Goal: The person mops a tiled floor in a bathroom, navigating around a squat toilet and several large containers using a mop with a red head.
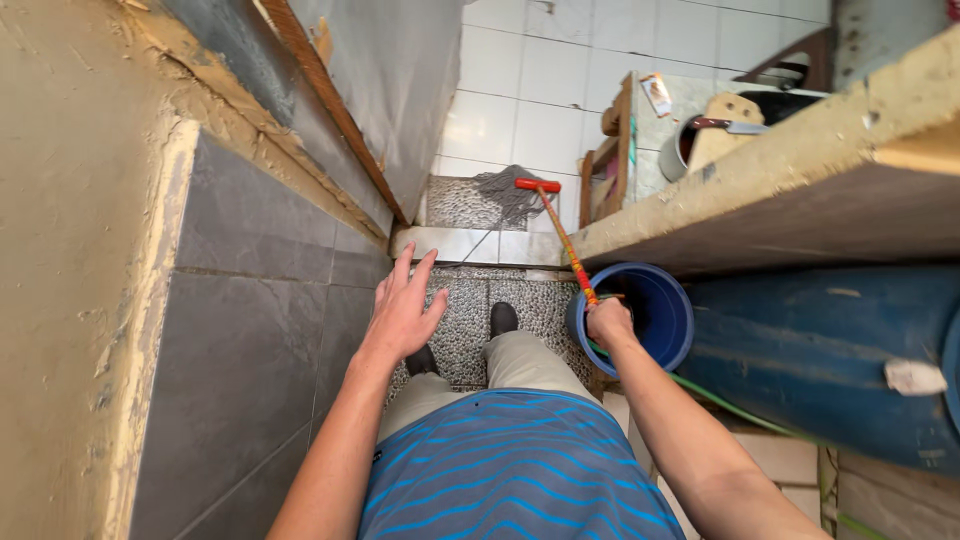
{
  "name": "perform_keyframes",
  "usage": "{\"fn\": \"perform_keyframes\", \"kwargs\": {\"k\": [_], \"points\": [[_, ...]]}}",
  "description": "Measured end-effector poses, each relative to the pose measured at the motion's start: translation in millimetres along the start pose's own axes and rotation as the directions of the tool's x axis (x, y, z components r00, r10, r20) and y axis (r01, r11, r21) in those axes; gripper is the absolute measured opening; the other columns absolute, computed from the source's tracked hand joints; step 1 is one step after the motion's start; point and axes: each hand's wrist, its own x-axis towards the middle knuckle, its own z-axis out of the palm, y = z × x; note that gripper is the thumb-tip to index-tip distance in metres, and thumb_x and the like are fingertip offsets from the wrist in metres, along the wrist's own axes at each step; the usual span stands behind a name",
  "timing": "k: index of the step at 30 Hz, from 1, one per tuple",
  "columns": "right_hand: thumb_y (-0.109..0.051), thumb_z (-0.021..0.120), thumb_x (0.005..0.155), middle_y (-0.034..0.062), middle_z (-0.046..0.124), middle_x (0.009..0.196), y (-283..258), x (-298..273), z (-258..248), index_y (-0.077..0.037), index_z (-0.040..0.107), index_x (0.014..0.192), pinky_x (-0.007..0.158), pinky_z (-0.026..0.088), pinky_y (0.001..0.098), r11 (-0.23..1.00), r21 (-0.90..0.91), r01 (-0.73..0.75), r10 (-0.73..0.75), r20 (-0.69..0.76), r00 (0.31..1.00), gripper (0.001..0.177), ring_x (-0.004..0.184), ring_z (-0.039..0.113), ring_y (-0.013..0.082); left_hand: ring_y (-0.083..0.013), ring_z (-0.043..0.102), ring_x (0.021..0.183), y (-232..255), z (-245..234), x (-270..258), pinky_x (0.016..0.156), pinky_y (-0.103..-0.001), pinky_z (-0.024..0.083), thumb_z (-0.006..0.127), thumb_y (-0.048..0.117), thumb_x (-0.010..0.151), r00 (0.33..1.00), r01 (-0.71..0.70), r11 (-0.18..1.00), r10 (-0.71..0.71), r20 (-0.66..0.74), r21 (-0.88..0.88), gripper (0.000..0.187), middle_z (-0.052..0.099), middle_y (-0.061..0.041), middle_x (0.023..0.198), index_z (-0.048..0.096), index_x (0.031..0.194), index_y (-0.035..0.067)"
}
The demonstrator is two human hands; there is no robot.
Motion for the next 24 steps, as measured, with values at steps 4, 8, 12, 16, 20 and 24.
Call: {"fn": "perform_keyframes", "kwargs": {"k": [4, 8, 12, 16, 20, 24], "points": [[-0.034, 0.059, 0.102, 0.0207, 0.078, 0.093, -21, 28, -48, -0.01, 0.075, 0.119, 0.07, 0.061, 0.0478, 0.987, 0.093, -0.13, 0.107, 0.219, 0.97, 0.033, 0.078, 0.077, 0.0348, -0.0424, 0.035, 0.145, 16, 3, 6, 0.117, -0.052, 0.026, 0.061, 0.032, 0.094, 0.996, 0.089, 0.996, -0.089, 0.005, 0.016, 0.066, 0.026, -0.023, 0.164, 0.042, 0.154, 0.011], [-0.033, 0.062, 0.1, 0.0247, 0.075, 0.106, -12, 39, -66, -0.008, 0.074, 0.12, 0.084, 0.058, 0.0502, 0.992, -0.052, 0.114, -0.105, 0.145, 0.984, 0.034, 0.097, 0.072, 0.041, -0.0414, 0.035, 0.147, 28, 22, 2, 0.119, -0.052, 0.026, 0.061, 0.032, 0.096, 0.992, 0.118, 0.993, -0.118, -0.05, -0.012, 0.065, 0.026, -0.024, 0.164, 0.042, 0.154, 0.01], [-0.033, 0.057, 0.101, 0.0261, 0.074, 0.107, 6, 32, -77, -0.012, 0.07, 0.128, 0.085, 0.058, 0.0508, 0.976, -0.121, 0.178, -0.153, 0.19, 0.97, 0.036, 0.095, 0.074, 0.042, -0.0423, 0.031, 0.148, 37, 46, -12, 0.118, -0.053, 0.025, 0.061, 0.032, 0.094, 0.976, 0.199, 0.978, -0.203, -0.076, -0.064, 0.066, 0.024, -0.023, 0.165, 0.041, 0.154, 0.01], [-0.034, 0.056, 0.102, 0.0261, 0.074, 0.105, 27, -6, -86, -0.012, 0.071, 0.127, 0.085, 0.058, 0.0507, 0.962, -0.112, 0.25, -0.227, 0.191, 0.955, 0.037, 0.096, 0.073, 0.0421, -0.0405, 0.032, 0.149, 42, 62, -37, 0.119, -0.054, 0.024, 0.06, 0.032, 0.095, 0.969, 0.232, 0.969, -0.238, -0.061, -0.091, 0.064, 0.022, -0.022, 0.166, 0.042, 0.153, 0.013], [-0.032, 0.053, 0.103, 0.026, 0.076, 0.1, 21, -55, -98, -0.011, 0.069, 0.13, 0.083, 0.061, 0.0514, 0.976, -0.096, 0.193, -0.164, 0.251, 0.954, 0.038, 0.092, 0.077, 0.0428, -0.0404, 0.031, 0.149, 38, 66, -71, 0.12, -0.054, 0.023, 0.06, 0.034, 0.095, 0.959, 0.272, 0.959, -0.276, -0.056, -0.077, 0.065, 0.021, -0.021, 0.166, 0.04, 0.154, 0.015], [-0.032, 0.053, 0.103, 0.0282, 0.076, 0.1, 36, -87, -84, -0.01, 0.067, 0.131, 0.082, 0.062, 0.0524, 0.976, -0.116, 0.186, -0.146, 0.288, 0.946, 0.038, 0.09, 0.078, 0.046, -0.0445, 0.028, 0.149, 18, 75, -126, 0.119, -0.057, 0.022, 0.061, 0.035, 0.095, 0.955, 0.265, 0.959, -0.275, -0.109, -0.096, 0.067, 0.02, -0.022, 0.167, 0.04, 0.155, 0.013]]}}
